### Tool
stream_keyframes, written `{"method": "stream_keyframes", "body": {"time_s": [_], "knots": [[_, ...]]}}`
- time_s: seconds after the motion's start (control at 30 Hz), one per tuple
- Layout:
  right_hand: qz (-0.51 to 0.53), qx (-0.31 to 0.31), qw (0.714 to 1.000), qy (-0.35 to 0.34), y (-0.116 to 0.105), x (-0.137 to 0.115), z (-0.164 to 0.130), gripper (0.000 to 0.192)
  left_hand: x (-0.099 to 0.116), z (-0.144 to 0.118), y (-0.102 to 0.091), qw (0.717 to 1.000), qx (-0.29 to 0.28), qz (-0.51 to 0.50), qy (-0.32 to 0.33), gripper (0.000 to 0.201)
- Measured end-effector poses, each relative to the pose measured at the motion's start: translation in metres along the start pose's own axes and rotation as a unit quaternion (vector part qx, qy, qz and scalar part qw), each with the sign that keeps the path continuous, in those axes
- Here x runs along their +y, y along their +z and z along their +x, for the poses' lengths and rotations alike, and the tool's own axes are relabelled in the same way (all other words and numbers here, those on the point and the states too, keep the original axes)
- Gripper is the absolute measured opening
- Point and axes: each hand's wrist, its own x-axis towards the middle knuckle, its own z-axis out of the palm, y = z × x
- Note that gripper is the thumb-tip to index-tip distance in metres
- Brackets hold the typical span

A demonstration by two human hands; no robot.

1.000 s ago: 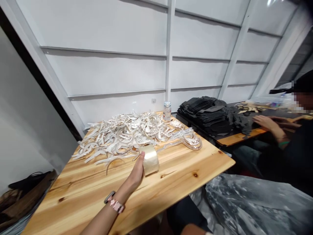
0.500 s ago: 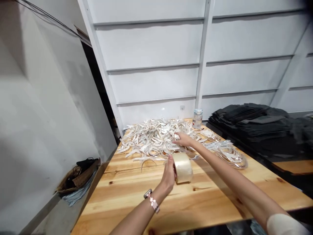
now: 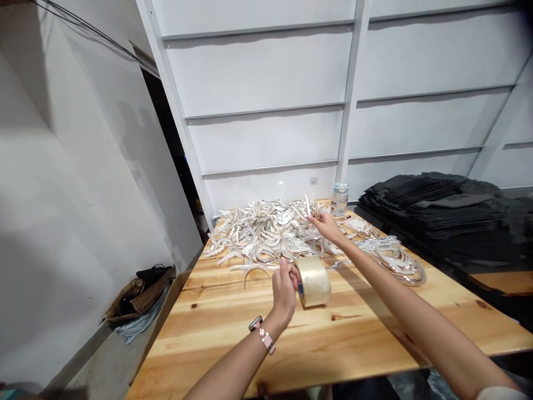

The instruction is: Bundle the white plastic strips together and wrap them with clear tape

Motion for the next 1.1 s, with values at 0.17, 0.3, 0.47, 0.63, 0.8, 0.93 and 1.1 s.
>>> {"method": "stream_keyframes", "body": {"time_s": [0.17, 0.3, 0.47, 0.63, 0.8, 0.93, 1.1], "knots": [[0.173, 0.084, 0.981, -0.003, -0.006, -0.015, -0.039, 0.044, 0.016, 0.003, -0.008, 0.991, 0.099, 0.016, 0.086, 0.065], [0.241, 0.123, 0.963, 0.003, -0.003, -0.011, -0.069, 0.041, 0.022, 0.000, -0.008, 0.990, 0.090, 0.022, 0.109, 0.063], [0.283, 0.124, 0.951, 0.022, -0.001, -0.002, -0.076, 0.038, 0.016, -0.004, -0.004, 0.990, 0.059, 0.054, 0.115, 0.062], [0.312, 0.117, 0.942, 0.041, 0.002, -0.001, -0.081, 0.034, 0.010, -0.006, 0.001, 0.988, 0.032, 0.078, 0.130, 0.060], [0.353, 0.121, 0.926, 0.058, 0.003, -0.003, -0.082, 0.037, 0.010, -0.006, 0.003, 0.987, 0.025, 0.084, 0.131, 0.059], [0.399, 0.130, 0.904, 0.077, 0.002, -0.003, -0.080, 0.039, 0.011, -0.005, 0.004, 0.990, 0.025, 0.072, 0.122, 0.058], [0.470, 0.150, 0.863, 0.111, 0.003, 0.003, -0.077, 0.041, 0.014, -0.006, 0.004, 0.991, 0.026, 0.059, 0.114, 0.058]]}}
